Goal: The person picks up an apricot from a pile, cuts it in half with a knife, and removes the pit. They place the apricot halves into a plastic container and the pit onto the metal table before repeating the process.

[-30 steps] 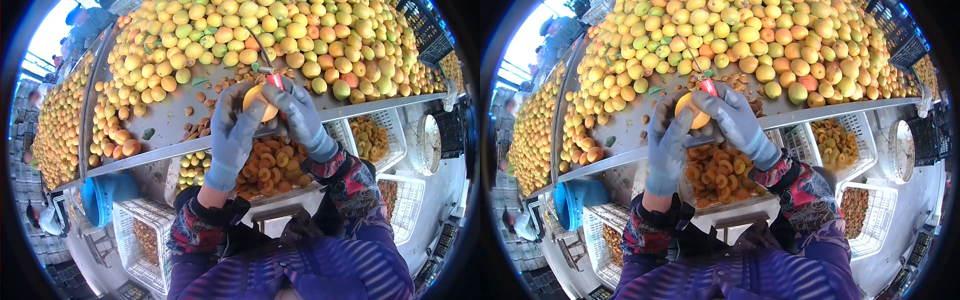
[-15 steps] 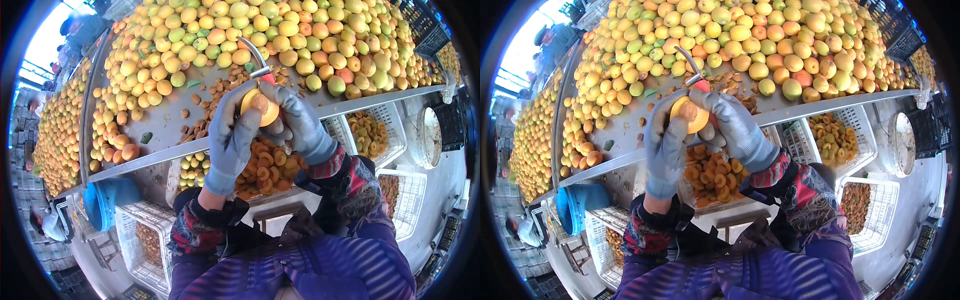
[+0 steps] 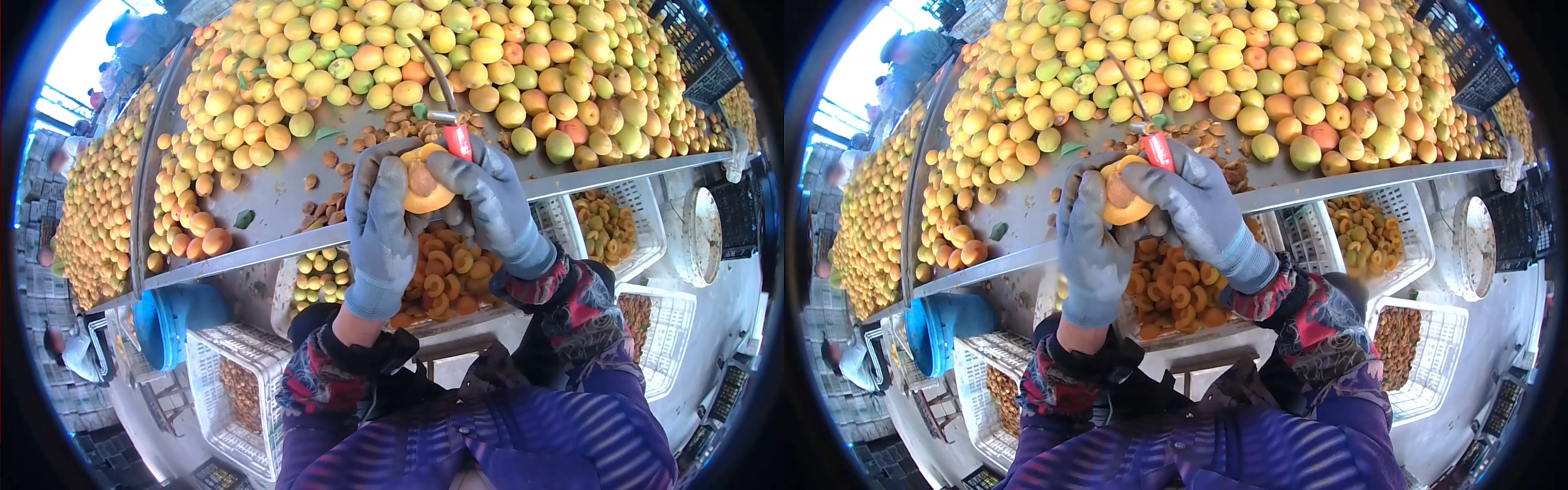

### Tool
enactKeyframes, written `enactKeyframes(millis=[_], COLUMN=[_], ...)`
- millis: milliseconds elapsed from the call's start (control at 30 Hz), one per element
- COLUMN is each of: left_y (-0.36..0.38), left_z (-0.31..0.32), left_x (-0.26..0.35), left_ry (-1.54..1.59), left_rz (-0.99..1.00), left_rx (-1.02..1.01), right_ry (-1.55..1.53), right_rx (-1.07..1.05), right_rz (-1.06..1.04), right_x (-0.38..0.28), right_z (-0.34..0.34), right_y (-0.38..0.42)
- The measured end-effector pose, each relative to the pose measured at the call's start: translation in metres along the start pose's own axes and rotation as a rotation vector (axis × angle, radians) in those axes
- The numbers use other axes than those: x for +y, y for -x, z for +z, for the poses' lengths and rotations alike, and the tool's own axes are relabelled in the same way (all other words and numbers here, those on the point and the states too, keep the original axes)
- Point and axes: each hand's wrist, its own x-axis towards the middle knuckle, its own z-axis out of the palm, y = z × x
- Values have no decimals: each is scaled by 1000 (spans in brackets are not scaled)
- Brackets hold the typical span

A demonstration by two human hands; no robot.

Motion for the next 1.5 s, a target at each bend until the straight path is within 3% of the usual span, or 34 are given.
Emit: enactKeyframes(millis=[100,167,233,267,300,333,400,467,667,700,900,1067,1267,1467,1500], left_y=[5,12,-4,-2,-8,-14,-17,-15,-19,-20,-17,-9,-8,-11,-11], left_z=[-4,-25,-20,-5,-9,-19,-22,-20,-34,-36,-25,-26,-28,-18,-17], left_x=[-1,-13,-27,-16,-13,-12,-10,6,8,6,-3,-13,-31,-28,-26], left_ry=[76,-430,-831,-116,-141,-407,-298,-759,-1020,-1001,-1062,-1200,-1260,-1236,-1222], left_rz=[-24,185,482,9,46,152,94,313,393,371,550,498,554,509,489], left_rx=[26,65,33,50,-48,-146,-169,-335,-423,-428,-410,-421,-317,-297,-301], right_ry=[-164,-201,-143,-190,-4,18,108,106,157,238,260,254,290,202,326], right_rx=[-59,-137,-61,43,44,16,10,-20,-58,-30,-34,-9,-32,98,100], right_rz=[30,67,175,219,93,69,177,210,99,203,76,41,195,109,57], right_x=[7,10,13,11,4,5,-5,-8,20,7,6,-3,-8,8,10], right_z=[0,-7,-16,-16,-16,-22,-24,-27,-35,-30,-31,-26,-29,-25,-26], right_y=[-1,-3,-2,-3,-4,-4,-9,-5,-4,0,2,7,5,-6,-8])
